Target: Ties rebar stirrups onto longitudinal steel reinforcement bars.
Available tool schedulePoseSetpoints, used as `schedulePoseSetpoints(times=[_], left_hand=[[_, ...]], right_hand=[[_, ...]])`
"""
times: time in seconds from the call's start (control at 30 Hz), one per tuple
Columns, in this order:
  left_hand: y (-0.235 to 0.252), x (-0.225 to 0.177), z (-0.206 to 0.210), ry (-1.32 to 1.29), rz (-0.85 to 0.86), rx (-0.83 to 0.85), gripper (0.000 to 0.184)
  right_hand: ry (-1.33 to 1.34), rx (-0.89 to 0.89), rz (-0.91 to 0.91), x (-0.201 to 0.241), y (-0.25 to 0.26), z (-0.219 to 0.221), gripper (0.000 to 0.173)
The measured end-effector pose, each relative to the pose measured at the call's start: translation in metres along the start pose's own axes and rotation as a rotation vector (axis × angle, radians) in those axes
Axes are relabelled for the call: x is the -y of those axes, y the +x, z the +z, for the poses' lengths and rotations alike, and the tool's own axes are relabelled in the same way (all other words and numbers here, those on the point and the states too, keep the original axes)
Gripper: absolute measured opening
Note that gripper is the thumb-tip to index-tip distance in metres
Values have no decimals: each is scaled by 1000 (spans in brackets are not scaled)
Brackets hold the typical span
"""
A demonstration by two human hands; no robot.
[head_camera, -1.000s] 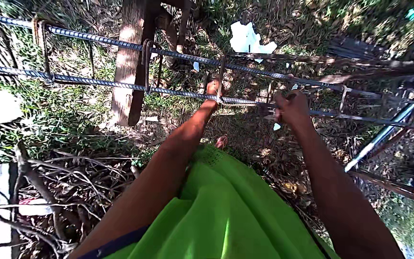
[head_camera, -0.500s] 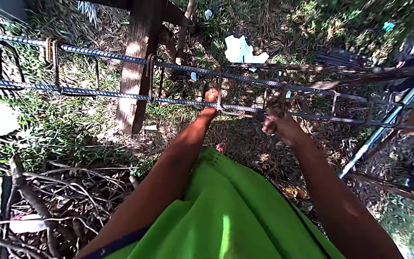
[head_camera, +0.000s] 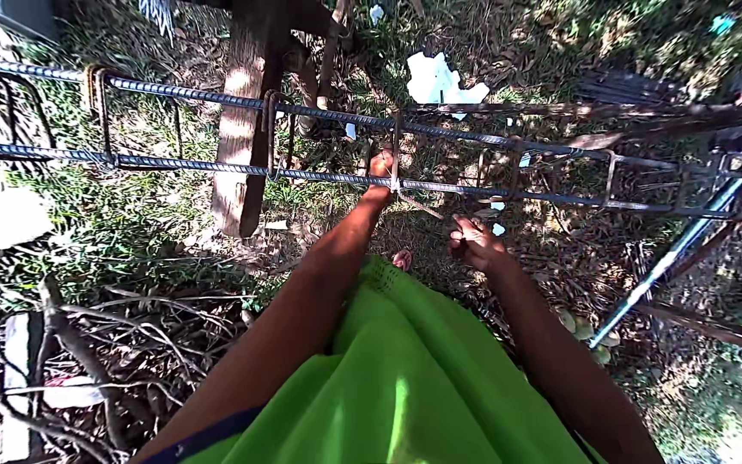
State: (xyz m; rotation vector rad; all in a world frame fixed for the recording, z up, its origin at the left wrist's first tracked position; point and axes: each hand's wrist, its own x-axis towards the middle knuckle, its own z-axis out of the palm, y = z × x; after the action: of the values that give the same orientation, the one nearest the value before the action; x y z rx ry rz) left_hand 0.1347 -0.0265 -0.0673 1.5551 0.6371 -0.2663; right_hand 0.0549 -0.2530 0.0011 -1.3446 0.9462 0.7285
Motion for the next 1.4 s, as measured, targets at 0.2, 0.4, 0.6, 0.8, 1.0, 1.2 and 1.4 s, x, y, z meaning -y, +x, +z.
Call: schedulePoseSetpoints(times=[0.2,0.4,0.6,0.8,1.0,1.2,1.4], left_hand=[[-23,-38,-17,10,-142,70,46],[16,18,8,-220,-11,-38,35],[-1,15,-1,-140,203,-11,31],[-43,-24,-29,-68,176,161,25],[-62,-52,-24,56,-46,61,28],[-62,-59,-25,183,-5,78,23],[-68,-66,-32,34,-34,106,24]], right_hand=[[31,106,-432,-16,5,-10,12],[-466,-76,-592,18,-13,-17,45],[-760,-190,-483,102,-41,11,44],[-612,-95,-493,76,-34,0,41],[-157,-23,-347,-27,-26,-4,41],[73,67,-121,-65,-16,24,34],[170,135,-129,-75,-10,24,33]])
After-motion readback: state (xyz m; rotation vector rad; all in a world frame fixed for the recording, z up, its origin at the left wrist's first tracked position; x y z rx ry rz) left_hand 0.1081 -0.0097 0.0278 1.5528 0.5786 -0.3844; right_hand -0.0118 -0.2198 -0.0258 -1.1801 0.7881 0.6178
